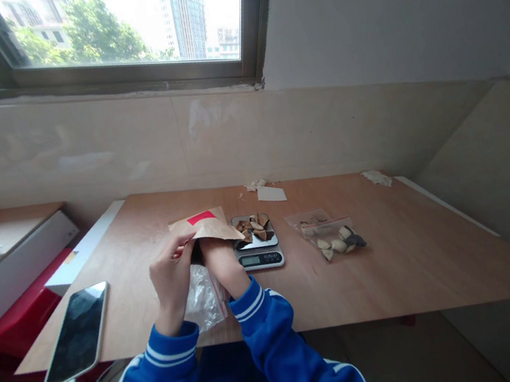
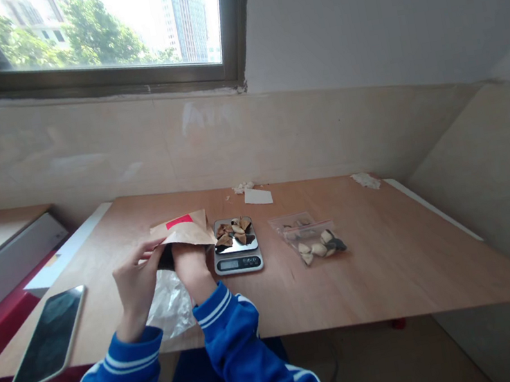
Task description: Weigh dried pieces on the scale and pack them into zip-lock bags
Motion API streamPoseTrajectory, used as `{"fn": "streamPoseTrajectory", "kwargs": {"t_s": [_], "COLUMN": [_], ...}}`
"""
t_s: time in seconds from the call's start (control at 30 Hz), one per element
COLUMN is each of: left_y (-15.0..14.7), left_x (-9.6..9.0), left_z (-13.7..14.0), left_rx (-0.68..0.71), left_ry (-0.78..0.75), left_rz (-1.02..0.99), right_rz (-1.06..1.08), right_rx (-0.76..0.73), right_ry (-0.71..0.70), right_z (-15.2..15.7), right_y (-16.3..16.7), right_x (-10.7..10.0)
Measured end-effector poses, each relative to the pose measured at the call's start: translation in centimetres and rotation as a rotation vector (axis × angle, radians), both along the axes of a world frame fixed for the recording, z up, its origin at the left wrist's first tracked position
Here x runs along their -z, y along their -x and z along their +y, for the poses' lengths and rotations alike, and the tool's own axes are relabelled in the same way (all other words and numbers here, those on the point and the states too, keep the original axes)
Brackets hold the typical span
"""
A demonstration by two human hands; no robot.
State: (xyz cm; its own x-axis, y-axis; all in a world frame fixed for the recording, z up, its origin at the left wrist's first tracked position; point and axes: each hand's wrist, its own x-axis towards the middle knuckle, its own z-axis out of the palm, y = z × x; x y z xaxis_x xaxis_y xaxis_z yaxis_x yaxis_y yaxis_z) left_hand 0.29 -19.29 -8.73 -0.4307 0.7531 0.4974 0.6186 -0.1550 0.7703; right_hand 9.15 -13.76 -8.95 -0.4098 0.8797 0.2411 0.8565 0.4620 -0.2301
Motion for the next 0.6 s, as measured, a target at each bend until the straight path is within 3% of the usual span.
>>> {"fn": "streamPoseTrajectory", "kwargs": {"t_s": [0.2, 0.47, 0.6], "left_y": [-0.2, -0.2, 0.4], "left_x": [0.3, -0.9, -2.5], "left_z": [-0.1, 0.9, 2.7], "left_rx": [0.011, -0.095, -0.138], "left_ry": [-0.012, 0.011, -0.015], "left_rz": [-0.018, 0.068, 0.129], "right_rz": [-0.047, 0.039, 0.3], "right_rx": [0.04, -0.051, -0.194], "right_ry": [-0.071, -0.041, -0.161], "right_z": [0.3, -1.1, -3.0], "right_y": [0.3, -0.8, -2.2], "right_x": [1.3, -1.4, -2.7]}}
